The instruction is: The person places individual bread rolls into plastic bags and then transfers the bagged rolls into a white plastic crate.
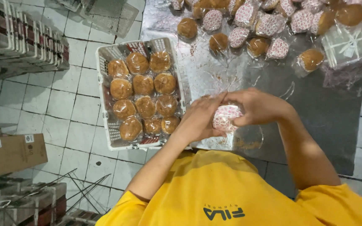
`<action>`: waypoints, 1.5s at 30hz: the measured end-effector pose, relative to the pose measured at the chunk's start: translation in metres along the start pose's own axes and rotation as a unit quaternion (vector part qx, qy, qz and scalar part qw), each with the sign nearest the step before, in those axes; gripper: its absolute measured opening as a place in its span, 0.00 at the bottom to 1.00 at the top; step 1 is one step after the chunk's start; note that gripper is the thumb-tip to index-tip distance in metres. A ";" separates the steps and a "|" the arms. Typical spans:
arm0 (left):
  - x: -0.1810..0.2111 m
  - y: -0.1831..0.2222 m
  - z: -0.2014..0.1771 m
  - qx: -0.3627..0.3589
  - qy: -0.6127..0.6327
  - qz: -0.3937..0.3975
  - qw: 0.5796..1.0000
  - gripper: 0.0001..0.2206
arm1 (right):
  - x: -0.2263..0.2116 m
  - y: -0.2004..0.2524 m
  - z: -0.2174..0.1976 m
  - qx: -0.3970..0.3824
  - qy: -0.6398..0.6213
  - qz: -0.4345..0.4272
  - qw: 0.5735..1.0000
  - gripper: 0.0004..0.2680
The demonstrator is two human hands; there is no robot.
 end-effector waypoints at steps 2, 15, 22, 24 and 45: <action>-0.003 -0.004 -0.001 0.027 0.242 -0.137 0.960 0.45 | 0.004 0.009 -0.003 0.261 -0.192 -0.215 0.921 0.21; -0.045 0.013 0.058 0.150 0.659 -0.086 0.732 0.36 | 0.028 -0.001 0.091 0.312 -0.503 -0.169 0.788 0.18; -0.017 0.010 0.054 0.136 0.682 -0.058 0.717 0.33 | 0.020 0.011 0.044 0.582 -0.185 -0.076 0.788 0.05; -0.013 0.012 0.049 0.143 0.695 -0.048 0.703 0.32 | 0.015 0.017 0.028 0.643 -0.113 -0.100 0.751 0.06; 0.007 0.026 0.041 0.057 0.583 -0.032 0.810 0.36 | 0.076 0.024 0.022 0.556 -0.218 -0.258 0.760 0.05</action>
Point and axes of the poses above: each hand's wrist, its own y-axis away from the middle knuckle, its own z-axis out of the palm, x = y × z, the point moved 2 cm from there along -y, towards the middle knuckle, and after that the axes turned 1 degree about y, right-handed, at the moved point
